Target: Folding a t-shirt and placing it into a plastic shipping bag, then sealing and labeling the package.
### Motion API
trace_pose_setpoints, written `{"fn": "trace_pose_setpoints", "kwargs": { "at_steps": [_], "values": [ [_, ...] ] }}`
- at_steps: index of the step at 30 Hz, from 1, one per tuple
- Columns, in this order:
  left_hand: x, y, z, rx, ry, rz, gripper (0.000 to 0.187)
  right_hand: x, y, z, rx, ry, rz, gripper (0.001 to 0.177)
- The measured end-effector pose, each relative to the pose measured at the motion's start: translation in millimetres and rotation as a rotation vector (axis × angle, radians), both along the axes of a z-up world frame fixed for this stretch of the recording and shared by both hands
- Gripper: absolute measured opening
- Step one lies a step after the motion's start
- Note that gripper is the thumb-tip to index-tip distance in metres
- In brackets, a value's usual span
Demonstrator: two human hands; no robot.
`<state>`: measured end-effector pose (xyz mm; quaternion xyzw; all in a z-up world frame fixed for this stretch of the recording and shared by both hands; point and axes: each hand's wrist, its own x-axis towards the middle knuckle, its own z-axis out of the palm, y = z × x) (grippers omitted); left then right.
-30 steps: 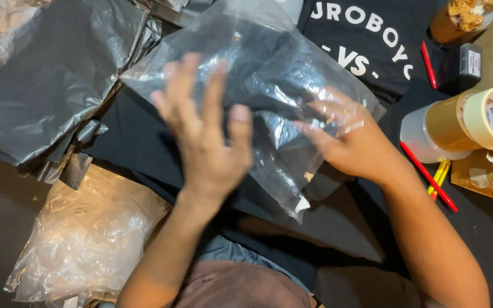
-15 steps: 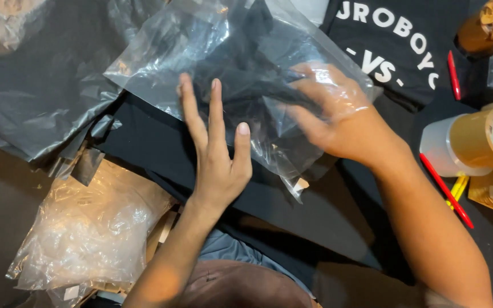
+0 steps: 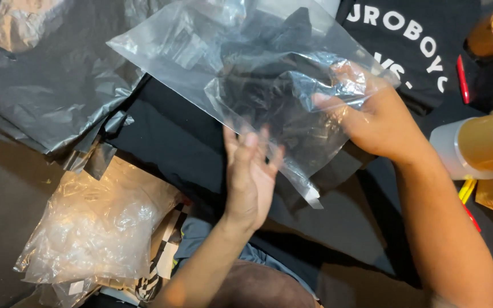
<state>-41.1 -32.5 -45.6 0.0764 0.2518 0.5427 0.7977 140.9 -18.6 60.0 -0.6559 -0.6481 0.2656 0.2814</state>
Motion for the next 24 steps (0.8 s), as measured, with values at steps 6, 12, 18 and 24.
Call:
{"fn": "trace_pose_setpoints", "kwargs": {
  "at_steps": [6, 12, 18, 24],
  "values": [
    [22.4, -18.0, 9.7, 0.093, -0.072, -0.189, 0.115, -15.8, 4.9, 11.9, -0.024, -0.056, -0.030, 0.020],
    [29.1, -28.0, 3.4, 0.026, -0.124, -0.245, 0.053, -18.5, 28.2, -13.2, 0.064, -0.275, 0.111, 0.036],
    [35.6, -35.7, -11.7, 0.085, -0.132, -0.197, 0.034, -3.8, 63.2, -47.5, 0.509, -0.516, 0.253, 0.041],
    [32.5, -35.3, -6.6, 0.054, -0.151, -0.279, 0.058, -27.0, 60.4, -43.6, 0.607, -0.808, 0.154, 0.043]
  ]
}}
